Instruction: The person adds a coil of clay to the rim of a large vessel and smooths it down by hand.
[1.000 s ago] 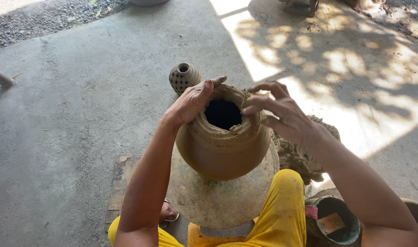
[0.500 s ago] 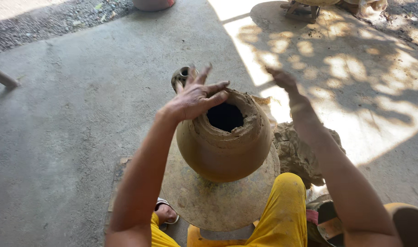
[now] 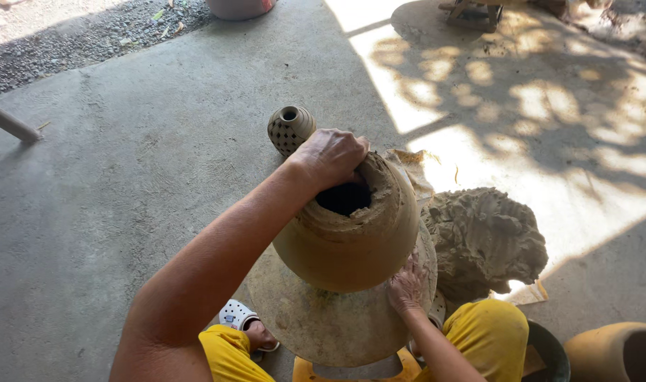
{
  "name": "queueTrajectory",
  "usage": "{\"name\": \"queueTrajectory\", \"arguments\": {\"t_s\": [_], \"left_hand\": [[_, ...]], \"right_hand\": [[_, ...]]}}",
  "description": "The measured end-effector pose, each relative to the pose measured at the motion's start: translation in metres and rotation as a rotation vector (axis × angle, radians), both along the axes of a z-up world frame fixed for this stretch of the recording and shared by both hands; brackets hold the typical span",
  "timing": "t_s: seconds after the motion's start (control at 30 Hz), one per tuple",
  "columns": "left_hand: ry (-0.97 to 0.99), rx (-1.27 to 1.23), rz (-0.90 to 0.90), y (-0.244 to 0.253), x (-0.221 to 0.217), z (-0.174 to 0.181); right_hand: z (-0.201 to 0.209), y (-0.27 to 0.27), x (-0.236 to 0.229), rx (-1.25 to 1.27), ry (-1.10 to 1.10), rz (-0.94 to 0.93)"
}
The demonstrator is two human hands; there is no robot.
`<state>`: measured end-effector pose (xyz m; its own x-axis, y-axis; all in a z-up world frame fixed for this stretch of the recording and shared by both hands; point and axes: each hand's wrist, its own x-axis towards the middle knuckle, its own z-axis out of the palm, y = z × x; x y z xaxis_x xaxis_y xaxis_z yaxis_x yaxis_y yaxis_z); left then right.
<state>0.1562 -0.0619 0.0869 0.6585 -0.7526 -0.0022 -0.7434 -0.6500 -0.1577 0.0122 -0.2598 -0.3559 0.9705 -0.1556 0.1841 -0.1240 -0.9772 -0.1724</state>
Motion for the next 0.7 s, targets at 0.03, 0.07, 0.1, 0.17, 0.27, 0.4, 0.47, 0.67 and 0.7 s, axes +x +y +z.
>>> {"name": "queueTrajectory", "arguments": {"t_s": [0.03,0.07,0.1,0.17,0.27,0.4,0.47,0.67,0.7], "left_hand": [[0.003,0.007,-0.009,0.001,0.006,-0.006],[0.004,0.006,-0.012,0.002,0.008,-0.012],[-0.001,-0.002,-0.010,0.001,0.009,-0.015],[-0.025,0.013,-0.011,-0.002,0.008,-0.015],[-0.023,0.043,0.025,-0.006,-0.002,-0.004],[0.012,0.144,0.127,-0.020,-0.017,0.012],[-0.006,0.156,0.127,-0.022,-0.017,0.008],[-0.056,0.065,-0.014,-0.031,0.017,-0.038],[-0.002,0.032,-0.038,-0.033,0.020,-0.042]], "right_hand": [[-0.003,0.000,0.001,0.075,0.021,-0.035],[-0.004,0.001,0.000,0.151,0.041,-0.071],[-0.004,0.001,0.000,0.151,0.037,-0.075],[-0.003,0.005,-0.002,0.084,0.141,-0.077],[-0.003,0.012,-0.009,0.125,-0.111,-0.072],[0.007,0.023,-0.019,0.225,-0.074,-0.065],[0.009,0.030,-0.027,0.244,0.098,-0.179],[-0.003,0.056,-0.049,0.237,0.061,-0.188],[-0.005,0.056,-0.056,0.234,0.066,-0.180]]}}
